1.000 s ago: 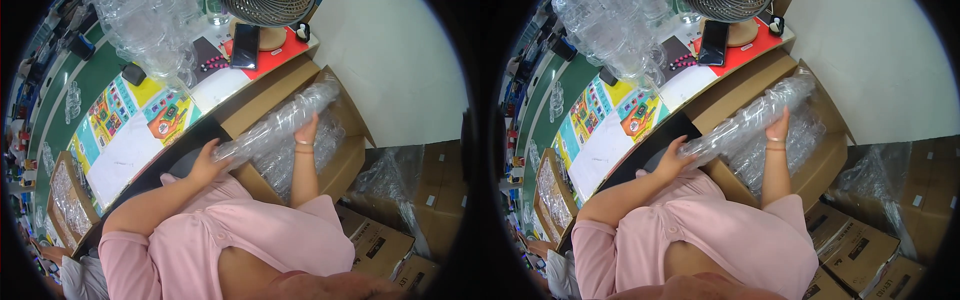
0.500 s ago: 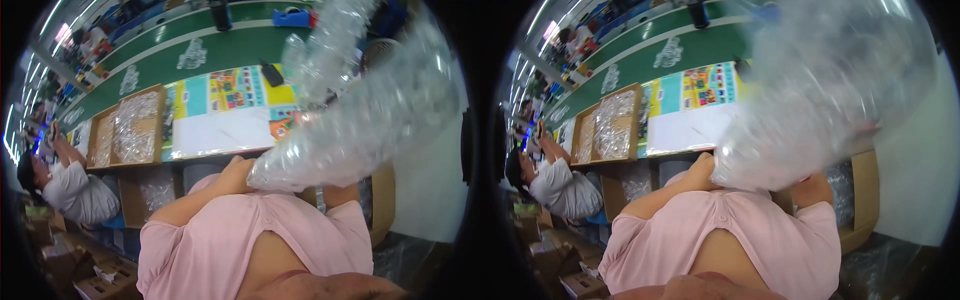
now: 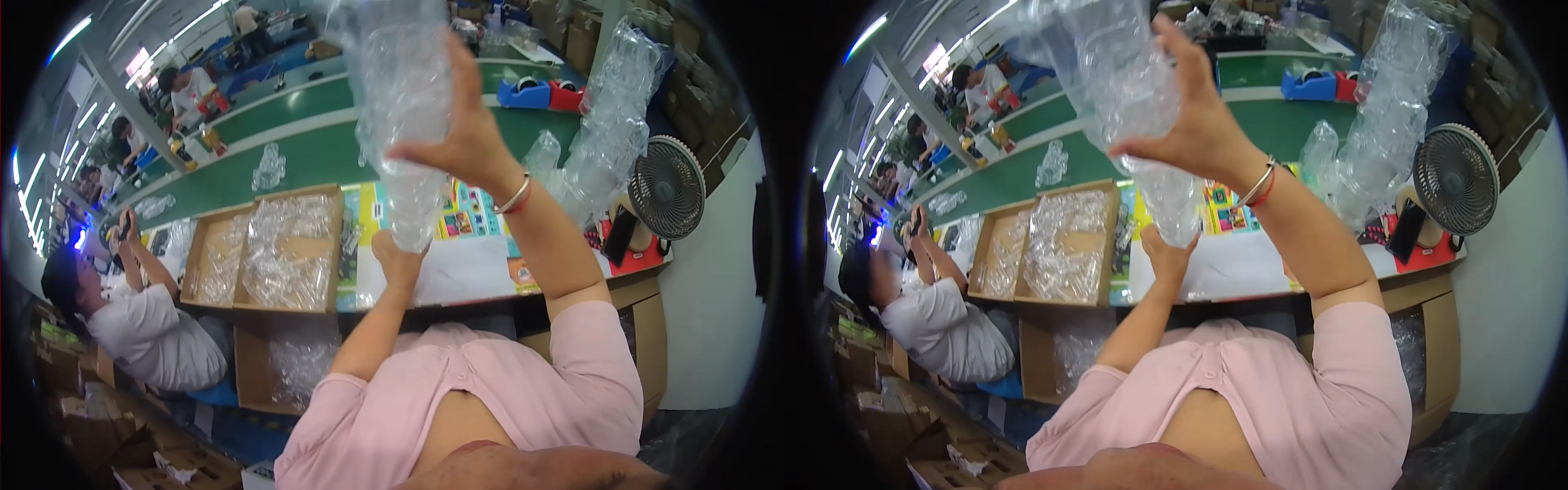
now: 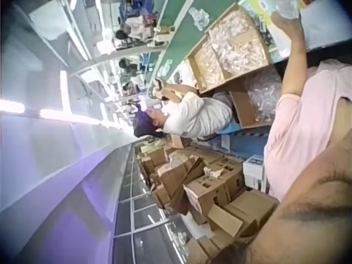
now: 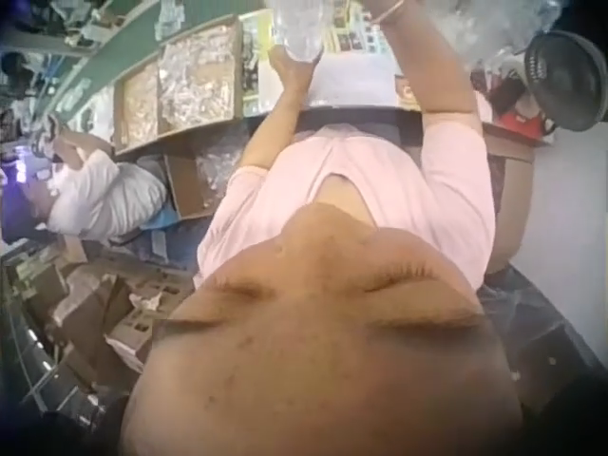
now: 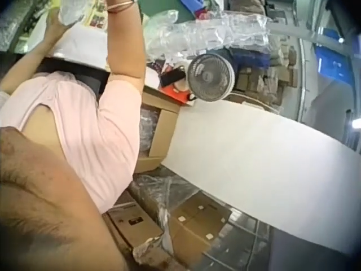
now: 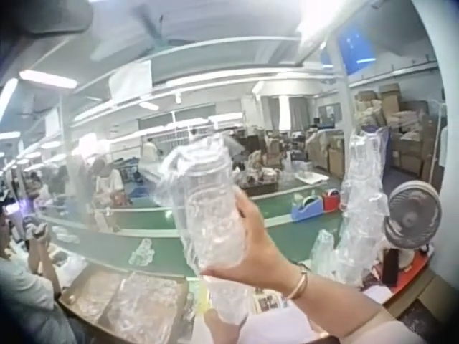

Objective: Applying adhesive to small glass tubes and attaching them to a larger glass fixture component.

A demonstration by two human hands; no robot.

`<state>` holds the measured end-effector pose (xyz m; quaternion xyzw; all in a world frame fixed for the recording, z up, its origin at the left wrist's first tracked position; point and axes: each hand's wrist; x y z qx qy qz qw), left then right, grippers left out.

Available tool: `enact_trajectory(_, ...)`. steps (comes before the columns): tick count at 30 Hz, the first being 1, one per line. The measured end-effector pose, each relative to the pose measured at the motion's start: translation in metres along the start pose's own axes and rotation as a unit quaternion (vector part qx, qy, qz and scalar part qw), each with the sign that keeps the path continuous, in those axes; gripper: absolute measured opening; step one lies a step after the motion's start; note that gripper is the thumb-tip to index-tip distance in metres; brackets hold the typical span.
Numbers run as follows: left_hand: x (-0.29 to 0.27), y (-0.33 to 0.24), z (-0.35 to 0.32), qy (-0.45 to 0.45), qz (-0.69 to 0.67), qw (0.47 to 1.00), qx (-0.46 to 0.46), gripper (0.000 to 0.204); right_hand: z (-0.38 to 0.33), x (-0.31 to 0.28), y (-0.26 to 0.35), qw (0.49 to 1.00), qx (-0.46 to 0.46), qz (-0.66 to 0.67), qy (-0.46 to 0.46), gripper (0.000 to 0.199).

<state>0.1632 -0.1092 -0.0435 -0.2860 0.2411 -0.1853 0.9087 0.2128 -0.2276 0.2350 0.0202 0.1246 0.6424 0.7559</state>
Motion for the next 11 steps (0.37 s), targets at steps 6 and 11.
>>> enact_trajectory(6, -0.015, 0.019, 0.007, 0.170, 0.039, 0.984, -0.022, 0.078, -0.008, 0.019, -0.032, 0.925, 0.240, 0.214, 0.202, 0.104)
enact_trajectory(11, -0.081, 0.023, 0.101, 0.329, -0.029, 0.941, -0.076, 0.076, -0.006, 0.031, -0.060, 0.791, 0.313, 0.472, 0.230, 0.103)
Point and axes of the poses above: each hand's wrist, its own z-axis towards the middle knuckle, its own x-axis out of the palm, y = z × x, and after that the axes turned 7 degrees about -y, right-handed
